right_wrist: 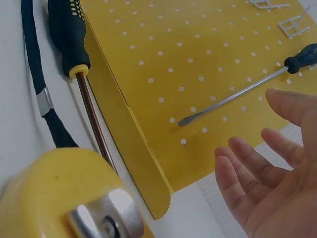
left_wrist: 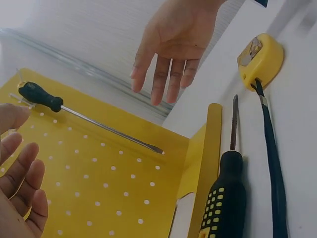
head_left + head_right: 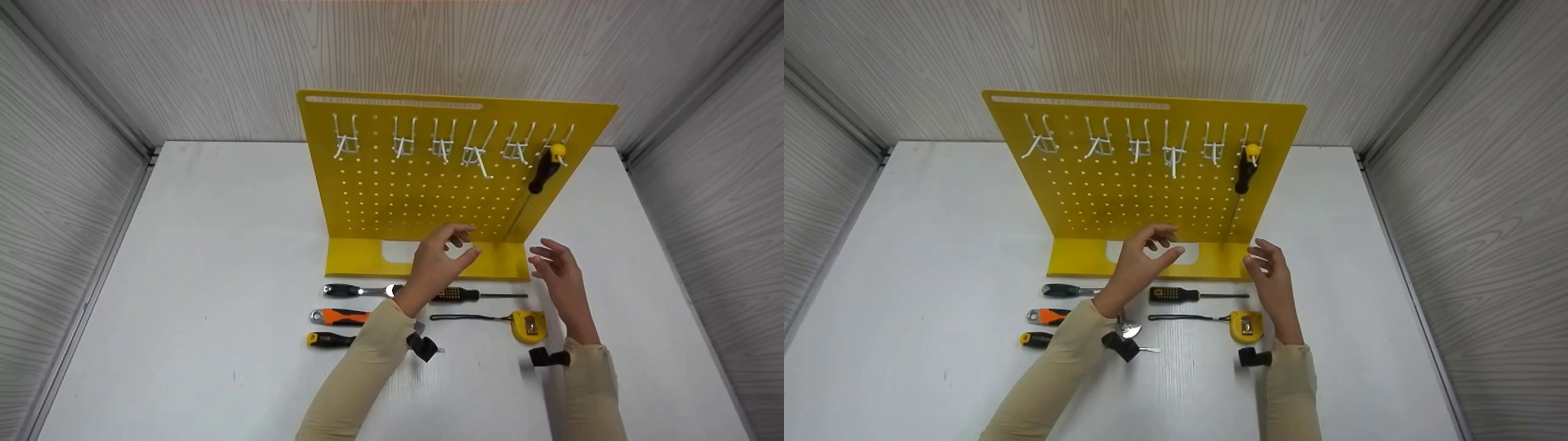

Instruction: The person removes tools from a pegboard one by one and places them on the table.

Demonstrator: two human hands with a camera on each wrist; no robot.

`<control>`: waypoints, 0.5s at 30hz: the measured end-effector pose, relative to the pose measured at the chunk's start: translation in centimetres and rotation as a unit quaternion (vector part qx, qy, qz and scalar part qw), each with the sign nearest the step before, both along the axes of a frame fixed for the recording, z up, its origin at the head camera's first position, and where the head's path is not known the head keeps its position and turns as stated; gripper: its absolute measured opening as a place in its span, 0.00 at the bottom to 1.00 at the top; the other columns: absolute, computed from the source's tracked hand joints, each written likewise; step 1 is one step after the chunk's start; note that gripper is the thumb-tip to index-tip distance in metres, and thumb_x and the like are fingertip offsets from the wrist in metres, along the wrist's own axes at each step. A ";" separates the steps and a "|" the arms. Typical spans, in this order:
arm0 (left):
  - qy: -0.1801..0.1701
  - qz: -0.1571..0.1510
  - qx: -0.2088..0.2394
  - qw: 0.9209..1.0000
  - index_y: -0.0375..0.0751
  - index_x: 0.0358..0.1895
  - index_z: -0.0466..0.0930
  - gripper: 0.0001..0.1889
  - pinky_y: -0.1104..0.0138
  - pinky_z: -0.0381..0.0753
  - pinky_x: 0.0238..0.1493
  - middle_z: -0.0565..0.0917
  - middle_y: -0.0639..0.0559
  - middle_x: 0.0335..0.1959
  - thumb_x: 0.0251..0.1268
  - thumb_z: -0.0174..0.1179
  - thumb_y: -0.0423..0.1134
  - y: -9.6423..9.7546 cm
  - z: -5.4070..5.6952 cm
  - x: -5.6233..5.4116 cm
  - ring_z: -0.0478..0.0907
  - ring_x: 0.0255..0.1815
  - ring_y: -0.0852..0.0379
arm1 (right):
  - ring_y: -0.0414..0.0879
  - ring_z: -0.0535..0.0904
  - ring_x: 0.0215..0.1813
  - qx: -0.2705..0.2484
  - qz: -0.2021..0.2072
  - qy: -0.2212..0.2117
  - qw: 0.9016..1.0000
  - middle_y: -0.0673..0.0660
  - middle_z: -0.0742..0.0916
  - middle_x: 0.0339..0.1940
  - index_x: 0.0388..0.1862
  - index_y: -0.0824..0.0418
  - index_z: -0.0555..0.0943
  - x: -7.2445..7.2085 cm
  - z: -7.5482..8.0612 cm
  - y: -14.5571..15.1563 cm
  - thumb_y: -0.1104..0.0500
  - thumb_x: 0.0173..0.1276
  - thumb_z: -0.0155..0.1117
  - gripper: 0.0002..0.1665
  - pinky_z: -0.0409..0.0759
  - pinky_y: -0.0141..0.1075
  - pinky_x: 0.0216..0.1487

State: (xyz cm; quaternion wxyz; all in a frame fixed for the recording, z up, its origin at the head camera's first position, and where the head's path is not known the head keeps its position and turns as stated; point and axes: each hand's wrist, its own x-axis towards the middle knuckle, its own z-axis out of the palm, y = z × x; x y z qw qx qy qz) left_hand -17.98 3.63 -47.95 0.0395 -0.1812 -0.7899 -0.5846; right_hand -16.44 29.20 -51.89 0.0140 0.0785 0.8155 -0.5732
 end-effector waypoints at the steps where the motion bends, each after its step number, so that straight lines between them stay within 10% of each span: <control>1: 0.002 -0.001 -0.001 1.000 0.45 0.55 0.78 0.19 0.64 0.76 0.47 0.83 0.50 0.45 0.63 0.64 0.44 0.1 0.2 -0.1 0.77 0.45 0.56 | 0.33 0.77 0.52 -0.002 0.000 0.000 1.000 0.61 0.76 0.64 0.71 0.55 0.62 -0.2 0.1 -0.2 0.47 0.72 0.56 0.32 0.78 0.24 0.51; 15: -0.076 -0.039 0.049 0.995 0.42 0.63 0.72 0.27 0.60 0.75 0.57 0.78 0.46 0.59 0.63 0.65 0.45 2.3 1.4 -2.2 0.73 0.59 0.48 | 0.48 0.69 0.68 -0.036 0.031 0.007 0.999 0.58 0.68 0.73 0.75 0.54 0.54 -2.2 -0.1 -2.2 0.47 0.73 0.54 0.37 0.73 0.20 0.55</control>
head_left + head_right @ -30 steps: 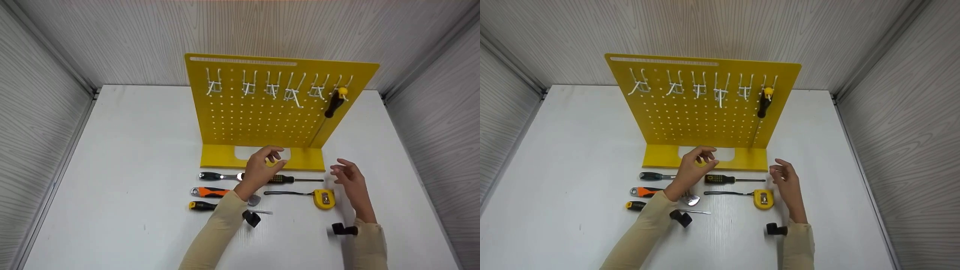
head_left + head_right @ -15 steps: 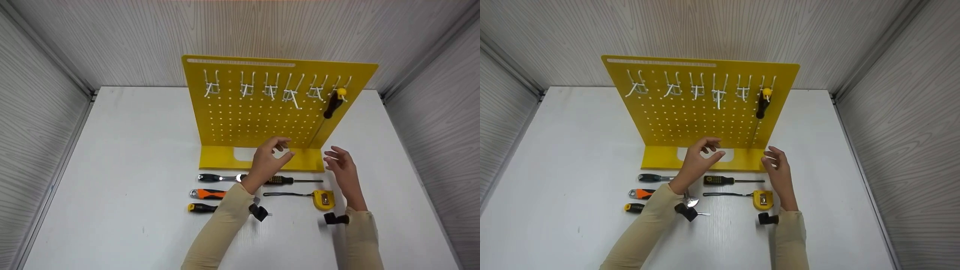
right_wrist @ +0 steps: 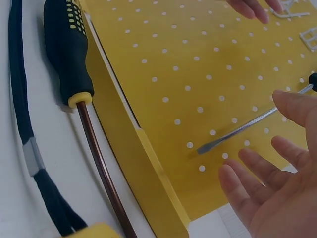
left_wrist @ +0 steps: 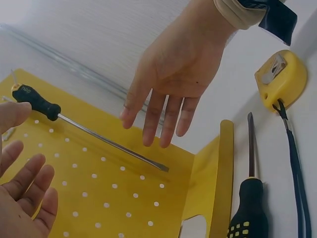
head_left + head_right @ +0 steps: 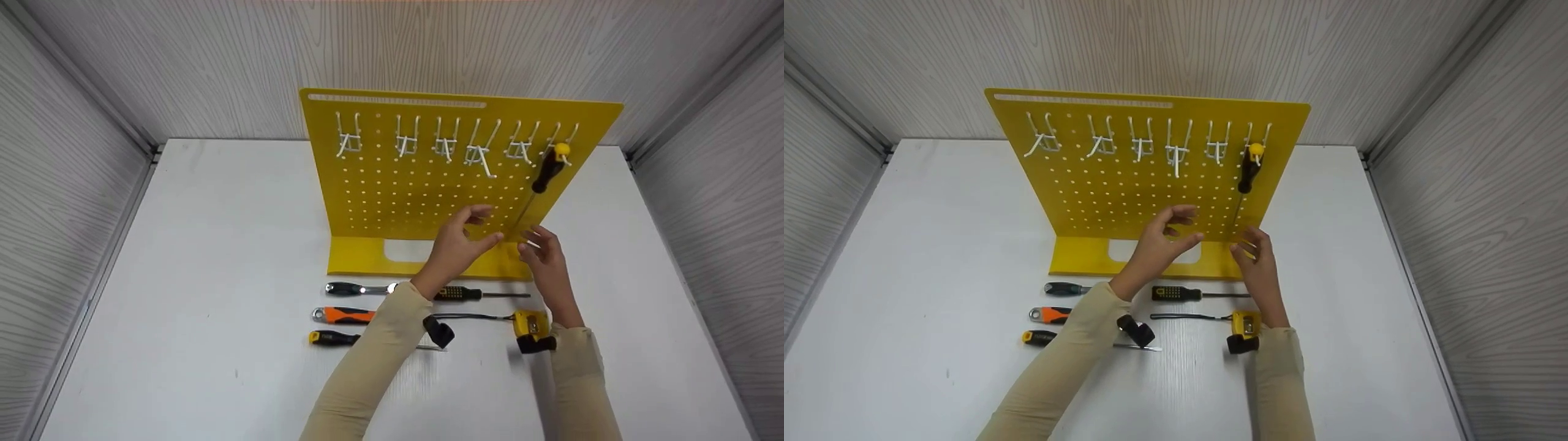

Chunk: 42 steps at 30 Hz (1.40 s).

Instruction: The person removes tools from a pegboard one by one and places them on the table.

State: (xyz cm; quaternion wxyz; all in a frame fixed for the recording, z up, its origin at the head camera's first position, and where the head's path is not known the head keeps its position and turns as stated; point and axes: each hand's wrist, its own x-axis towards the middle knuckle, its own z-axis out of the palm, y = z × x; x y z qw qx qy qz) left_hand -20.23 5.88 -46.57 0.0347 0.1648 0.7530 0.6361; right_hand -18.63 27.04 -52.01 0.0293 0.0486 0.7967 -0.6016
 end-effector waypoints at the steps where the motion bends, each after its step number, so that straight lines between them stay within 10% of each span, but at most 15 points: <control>1: -0.005 -0.002 0.003 1.000 0.43 0.64 0.71 0.27 0.60 0.74 0.58 0.78 0.46 0.60 0.63 0.65 0.46 0.2 0.1 -0.1 0.73 0.60 0.49 | 0.50 0.68 0.69 -0.001 0.001 -0.002 1.000 0.57 0.67 0.74 0.76 0.54 0.54 -0.1 0.0 -0.1 0.47 0.73 0.54 0.37 0.73 0.22 0.58; 8: -0.029 -0.016 0.021 0.999 0.43 0.67 0.68 0.30 0.57 0.69 0.66 0.74 0.46 0.63 0.63 0.64 0.46 1.4 1.0 -1.0 0.70 0.63 0.52 | 0.51 0.63 0.74 -0.002 0.006 -0.002 1.000 0.55 0.64 0.76 0.76 0.53 0.52 -0.7 -0.1 -0.6 0.44 0.72 0.54 0.40 0.65 0.41 0.72; 26: -0.036 -0.029 -0.043 0.998 0.48 0.71 0.62 0.33 0.65 0.68 0.68 0.70 0.52 0.69 0.64 0.63 0.46 2.9 2.3 -3.1 0.67 0.70 0.57 | 0.48 0.61 0.74 -0.064 0.006 0.020 0.998 0.56 0.63 0.75 0.75 0.57 0.52 -1.5 0.2 -1.2 0.49 0.75 0.51 0.36 0.60 0.43 0.75; 42: -0.087 -0.042 -0.015 0.995 0.54 0.67 0.66 0.29 0.70 0.73 0.61 0.75 0.56 0.63 0.64 0.64 0.44 4.3 3.0 -3.8 0.71 0.64 0.61 | 0.41 0.72 0.62 -0.059 0.007 0.022 0.998 0.51 0.74 0.62 0.69 0.53 0.63 -1.8 -0.1 -2.0 0.47 0.73 0.54 0.29 0.66 0.40 0.69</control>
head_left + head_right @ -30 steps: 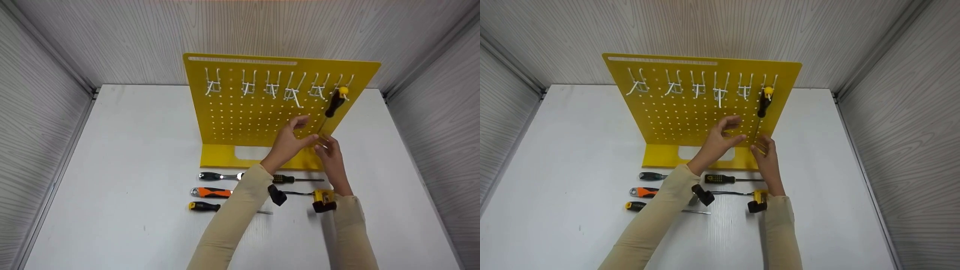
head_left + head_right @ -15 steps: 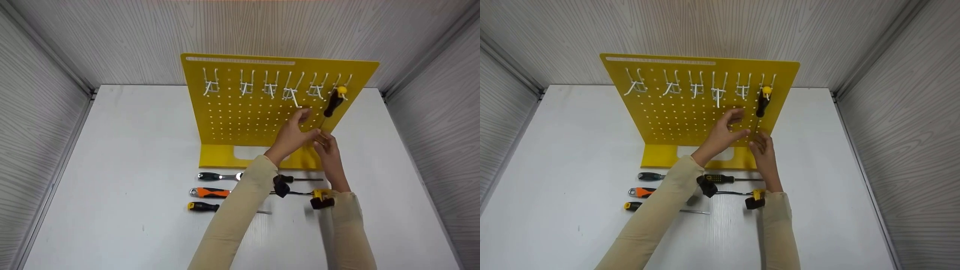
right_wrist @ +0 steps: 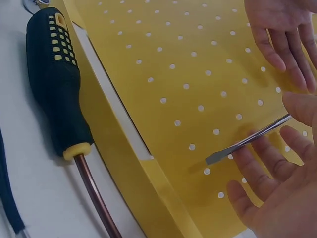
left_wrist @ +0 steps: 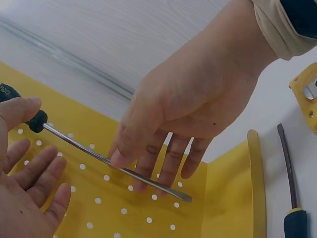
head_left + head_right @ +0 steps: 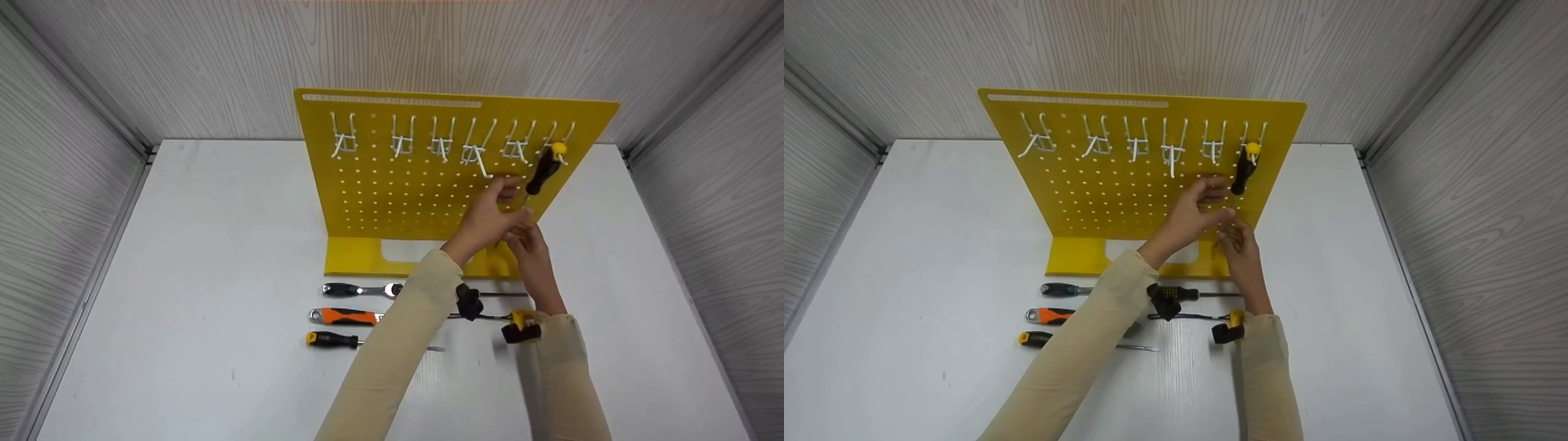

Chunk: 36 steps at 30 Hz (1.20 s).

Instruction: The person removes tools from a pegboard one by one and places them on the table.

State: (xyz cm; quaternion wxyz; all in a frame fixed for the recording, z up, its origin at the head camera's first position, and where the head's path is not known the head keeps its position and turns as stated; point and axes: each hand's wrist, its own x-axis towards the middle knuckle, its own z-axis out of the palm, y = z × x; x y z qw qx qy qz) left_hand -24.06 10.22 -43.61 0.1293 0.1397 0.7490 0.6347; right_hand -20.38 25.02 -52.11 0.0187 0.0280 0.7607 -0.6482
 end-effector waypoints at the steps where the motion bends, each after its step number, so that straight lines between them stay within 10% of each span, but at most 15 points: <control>1: -0.001 -0.002 0.000 1.000 0.54 0.67 0.66 0.29 0.71 0.74 0.60 0.75 0.56 0.62 0.64 0.63 0.44 0.0 0.0 0.0 0.72 0.63 0.62 | 0.40 0.73 0.61 0.006 0.001 0.001 1.000 0.50 0.75 0.61 0.69 0.52 0.64 0.1 0.0 0.0 0.47 0.73 0.54 0.28 0.67 0.39 0.68; 36: 0.028 0.007 -0.023 0.999 0.57 0.57 0.77 0.18 0.74 0.79 0.41 0.83 0.59 0.43 0.66 0.61 0.49 0.1 1.3 1.0 0.79 0.41 0.66 | 0.41 0.82 0.38 0.055 -0.024 0.073 0.995 0.53 0.86 0.38 0.56 0.63 0.75 4.2 1.2 -1.0 0.59 0.71 0.59 0.17 0.78 0.31 0.38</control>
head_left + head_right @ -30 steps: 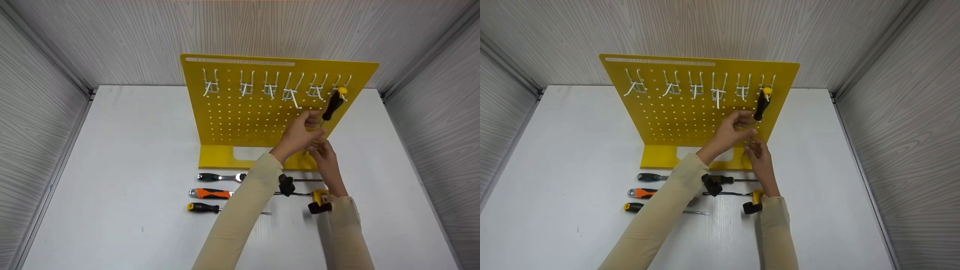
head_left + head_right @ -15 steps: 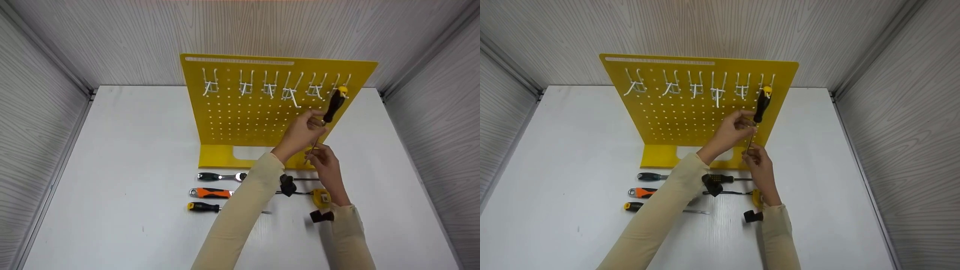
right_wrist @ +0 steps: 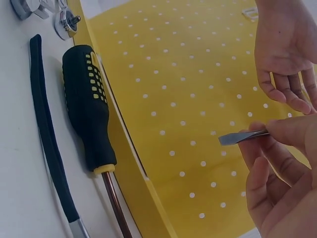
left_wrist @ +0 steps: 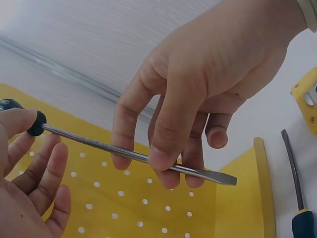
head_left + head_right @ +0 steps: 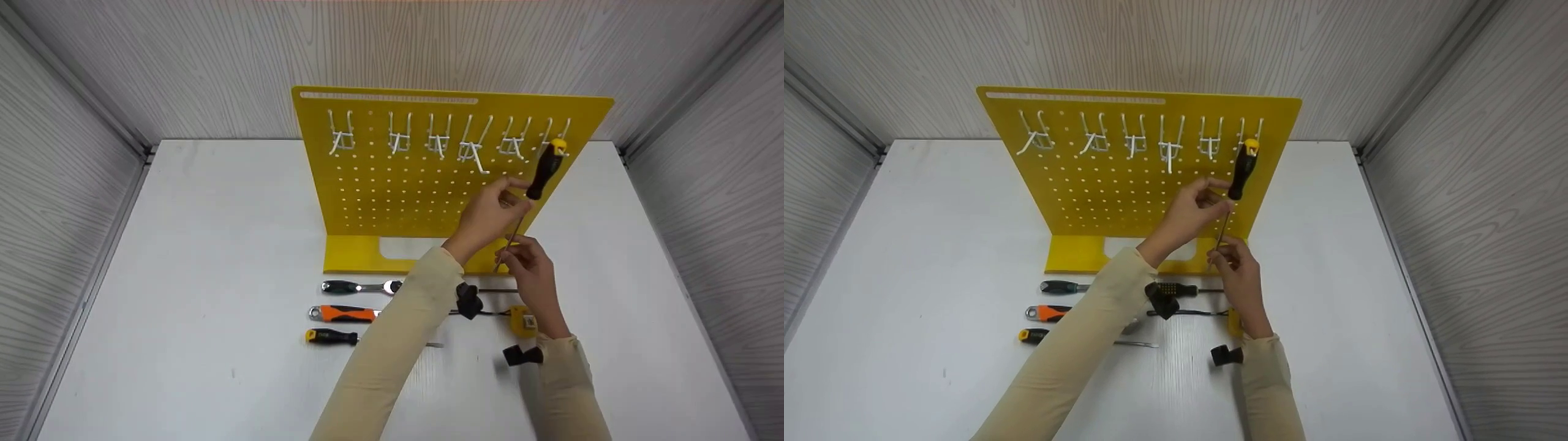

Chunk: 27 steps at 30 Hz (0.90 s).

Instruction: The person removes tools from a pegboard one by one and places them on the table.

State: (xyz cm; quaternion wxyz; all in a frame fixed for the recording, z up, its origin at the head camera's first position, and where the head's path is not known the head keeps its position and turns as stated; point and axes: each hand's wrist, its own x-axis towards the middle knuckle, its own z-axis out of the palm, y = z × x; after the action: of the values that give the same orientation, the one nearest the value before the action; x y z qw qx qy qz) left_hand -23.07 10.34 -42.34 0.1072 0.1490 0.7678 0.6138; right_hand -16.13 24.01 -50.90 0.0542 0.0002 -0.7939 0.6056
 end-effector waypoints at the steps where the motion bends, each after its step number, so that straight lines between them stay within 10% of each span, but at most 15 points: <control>1: 0.002 0.002 -0.003 1.000 0.57 0.57 0.77 0.17 0.74 0.79 0.40 0.83 0.59 0.42 0.66 0.61 0.49 0.0 0.0 0.0 0.79 0.41 0.67 | 0.42 0.82 0.38 -0.002 0.002 0.005 1.000 0.54 0.86 0.37 0.56 0.63 0.75 0.0 0.0 0.0 0.60 0.71 0.59 0.17 0.78 0.31 0.37; 27: 0.015 -0.016 0.011 1.000 0.51 0.54 0.77 0.16 0.75 0.78 0.39 0.85 0.55 0.38 0.66 0.61 0.46 0.1 0.5 1.2 0.80 0.37 0.65 | 0.40 0.77 0.30 0.000 -0.013 0.013 1.000 0.47 0.86 0.32 0.53 0.63 0.78 1.8 0.7 0.3 0.62 0.69 0.61 0.15 0.74 0.30 0.31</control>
State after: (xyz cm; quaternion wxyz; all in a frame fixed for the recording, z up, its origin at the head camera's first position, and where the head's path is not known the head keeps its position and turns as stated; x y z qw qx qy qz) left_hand -21.92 10.47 -41.89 0.1042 0.1715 0.7597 0.6186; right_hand -14.33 24.29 -50.19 0.0722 -0.0019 -0.7930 0.6049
